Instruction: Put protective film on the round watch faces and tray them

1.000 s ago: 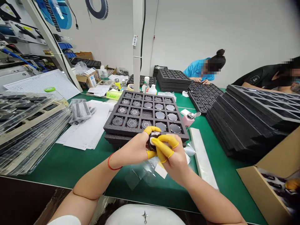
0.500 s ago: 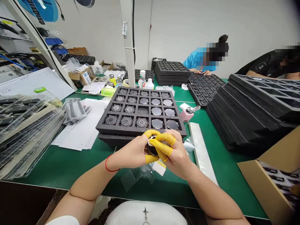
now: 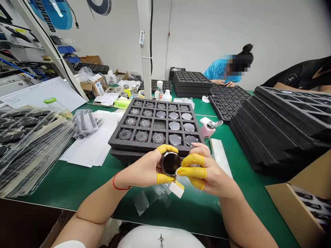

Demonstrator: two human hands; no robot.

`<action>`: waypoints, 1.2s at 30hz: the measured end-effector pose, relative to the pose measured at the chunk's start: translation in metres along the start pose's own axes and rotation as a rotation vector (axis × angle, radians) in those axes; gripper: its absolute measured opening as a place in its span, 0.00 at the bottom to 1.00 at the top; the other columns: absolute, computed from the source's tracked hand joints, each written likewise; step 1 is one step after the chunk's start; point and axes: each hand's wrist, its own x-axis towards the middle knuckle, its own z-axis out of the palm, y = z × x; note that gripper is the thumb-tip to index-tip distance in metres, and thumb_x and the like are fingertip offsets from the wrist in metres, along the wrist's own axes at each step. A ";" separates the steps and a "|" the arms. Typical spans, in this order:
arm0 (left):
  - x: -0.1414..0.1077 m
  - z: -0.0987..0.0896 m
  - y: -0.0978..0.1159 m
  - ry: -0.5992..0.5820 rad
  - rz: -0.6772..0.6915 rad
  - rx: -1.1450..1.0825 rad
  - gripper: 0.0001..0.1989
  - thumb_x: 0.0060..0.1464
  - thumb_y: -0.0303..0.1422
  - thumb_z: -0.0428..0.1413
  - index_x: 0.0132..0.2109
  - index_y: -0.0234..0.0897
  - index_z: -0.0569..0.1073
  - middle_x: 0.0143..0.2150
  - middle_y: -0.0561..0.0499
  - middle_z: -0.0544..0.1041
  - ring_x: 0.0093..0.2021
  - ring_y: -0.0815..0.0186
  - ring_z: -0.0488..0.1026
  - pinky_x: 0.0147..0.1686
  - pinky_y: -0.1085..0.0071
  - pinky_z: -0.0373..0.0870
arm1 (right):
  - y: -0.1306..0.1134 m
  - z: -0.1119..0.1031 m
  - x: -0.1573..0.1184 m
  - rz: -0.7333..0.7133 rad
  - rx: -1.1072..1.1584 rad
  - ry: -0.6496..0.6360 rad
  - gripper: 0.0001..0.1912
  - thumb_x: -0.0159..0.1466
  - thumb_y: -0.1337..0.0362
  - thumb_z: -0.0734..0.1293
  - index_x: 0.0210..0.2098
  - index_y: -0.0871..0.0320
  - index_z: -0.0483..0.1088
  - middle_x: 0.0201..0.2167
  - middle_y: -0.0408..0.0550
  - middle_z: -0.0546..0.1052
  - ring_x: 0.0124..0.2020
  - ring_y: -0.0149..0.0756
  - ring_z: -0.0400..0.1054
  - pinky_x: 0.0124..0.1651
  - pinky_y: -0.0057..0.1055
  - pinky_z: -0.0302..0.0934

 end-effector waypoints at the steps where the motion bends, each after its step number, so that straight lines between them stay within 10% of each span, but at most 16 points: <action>1: -0.001 0.000 0.001 0.006 -0.004 0.000 0.29 0.48 0.27 0.63 0.55 0.40 0.62 0.42 0.51 0.72 0.38 0.67 0.72 0.39 0.69 0.73 | 0.002 -0.003 -0.001 0.016 0.011 0.006 0.14 0.62 0.72 0.64 0.41 0.46 0.73 0.33 0.40 0.75 0.40 0.33 0.64 0.61 0.47 0.52; 8: -0.003 0.003 0.000 -0.006 0.009 0.064 0.28 0.49 0.27 0.62 0.55 0.40 0.61 0.40 0.52 0.72 0.36 0.67 0.71 0.36 0.71 0.72 | -0.004 0.006 0.002 0.247 0.001 0.309 0.21 0.63 0.74 0.64 0.48 0.41 0.72 0.35 0.44 0.73 0.39 0.37 0.66 0.53 0.47 0.61; 36: 0.003 0.000 -0.016 0.255 0.156 0.022 0.29 0.50 0.29 0.63 0.57 0.45 0.61 0.45 0.53 0.73 0.42 0.67 0.75 0.43 0.72 0.74 | -0.034 0.029 0.009 0.177 0.053 0.299 0.18 0.60 0.78 0.65 0.45 0.51 0.72 0.33 0.46 0.73 0.39 0.36 0.64 0.47 0.41 0.65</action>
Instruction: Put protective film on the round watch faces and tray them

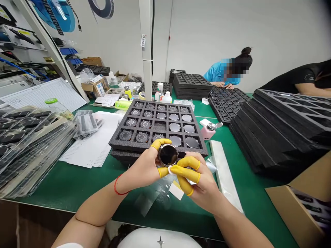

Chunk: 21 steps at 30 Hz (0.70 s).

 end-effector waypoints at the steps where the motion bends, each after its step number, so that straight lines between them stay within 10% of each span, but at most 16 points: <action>1: 0.000 0.000 0.001 -0.008 -0.003 -0.004 0.29 0.51 0.29 0.63 0.57 0.45 0.60 0.45 0.53 0.73 0.42 0.67 0.75 0.42 0.72 0.74 | 0.000 -0.003 0.000 0.016 0.008 0.011 0.19 0.60 0.78 0.65 0.46 0.51 0.72 0.34 0.46 0.73 0.39 0.37 0.64 0.48 0.42 0.65; 10: -0.003 0.008 0.002 -0.151 0.023 0.202 0.26 0.53 0.30 0.59 0.57 0.40 0.60 0.39 0.53 0.73 0.35 0.68 0.72 0.37 0.72 0.73 | 0.010 -0.002 -0.002 0.027 -0.268 0.067 0.17 0.62 0.76 0.66 0.46 0.52 0.71 0.36 0.47 0.73 0.43 0.41 0.62 0.48 0.44 0.63; 21: -0.002 0.007 -0.001 -0.008 0.045 0.266 0.26 0.54 0.29 0.58 0.58 0.44 0.59 0.41 0.54 0.76 0.37 0.67 0.76 0.39 0.72 0.74 | 0.005 0.000 -0.004 -0.007 -0.496 0.025 0.11 0.62 0.75 0.66 0.45 0.61 0.70 0.35 0.51 0.75 0.42 0.44 0.62 0.44 0.45 0.63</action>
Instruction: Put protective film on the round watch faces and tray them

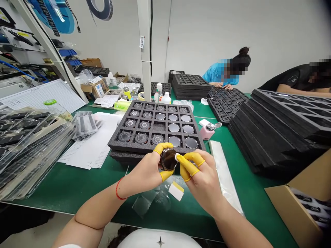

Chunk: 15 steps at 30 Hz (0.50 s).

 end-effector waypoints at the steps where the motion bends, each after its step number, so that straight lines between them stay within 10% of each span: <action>1: 0.000 0.000 0.000 0.012 0.001 0.004 0.26 0.54 0.29 0.58 0.58 0.44 0.59 0.41 0.54 0.76 0.37 0.67 0.76 0.38 0.73 0.74 | -0.002 0.000 0.000 0.006 -0.001 0.004 0.11 0.62 0.75 0.66 0.44 0.61 0.70 0.34 0.51 0.75 0.41 0.44 0.62 0.44 0.44 0.63; 10: 0.000 0.001 -0.004 0.128 -0.010 0.097 0.27 0.53 0.29 0.59 0.58 0.44 0.60 0.48 0.50 0.75 0.39 0.64 0.77 0.43 0.67 0.74 | -0.019 0.003 -0.004 0.093 0.186 0.015 0.11 0.61 0.79 0.66 0.40 0.61 0.71 0.31 0.50 0.74 0.38 0.39 0.62 0.38 0.39 0.64; 15: 0.001 -0.001 0.001 -0.016 -0.015 -0.095 0.28 0.52 0.30 0.61 0.58 0.43 0.59 0.45 0.51 0.76 0.41 0.65 0.77 0.42 0.70 0.75 | -0.011 -0.006 0.000 0.143 0.380 0.027 0.15 0.61 0.78 0.65 0.44 0.55 0.71 0.33 0.46 0.72 0.39 0.36 0.62 0.42 0.37 0.64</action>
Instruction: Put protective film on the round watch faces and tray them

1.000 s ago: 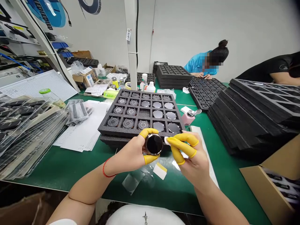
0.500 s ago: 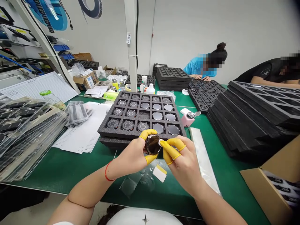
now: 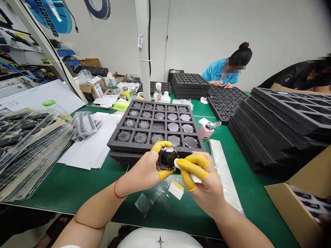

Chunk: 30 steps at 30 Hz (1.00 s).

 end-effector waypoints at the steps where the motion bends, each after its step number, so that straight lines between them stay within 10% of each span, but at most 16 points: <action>1: 0.000 0.000 0.001 -0.032 0.000 -0.023 0.27 0.53 0.30 0.61 0.57 0.42 0.59 0.44 0.51 0.75 0.40 0.66 0.76 0.41 0.71 0.74 | 0.002 -0.001 0.001 -0.012 -0.037 0.039 0.17 0.61 0.78 0.66 0.46 0.54 0.71 0.34 0.46 0.72 0.40 0.37 0.62 0.44 0.38 0.63; 13: -0.002 0.001 0.004 -0.034 0.009 0.133 0.26 0.54 0.31 0.59 0.58 0.40 0.60 0.38 0.53 0.76 0.34 0.67 0.74 0.37 0.71 0.72 | 0.009 0.003 -0.002 -0.095 -0.360 -0.039 0.15 0.63 0.74 0.66 0.49 0.58 0.70 0.38 0.52 0.74 0.45 0.45 0.62 0.48 0.47 0.62; 30: 0.002 0.001 -0.008 0.177 0.038 0.026 0.31 0.49 0.27 0.62 0.58 0.42 0.61 0.49 0.49 0.75 0.45 0.63 0.77 0.45 0.70 0.75 | -0.013 0.017 -0.011 -0.043 -0.179 0.019 0.14 0.61 0.77 0.65 0.43 0.57 0.71 0.32 0.49 0.74 0.39 0.39 0.64 0.41 0.39 0.65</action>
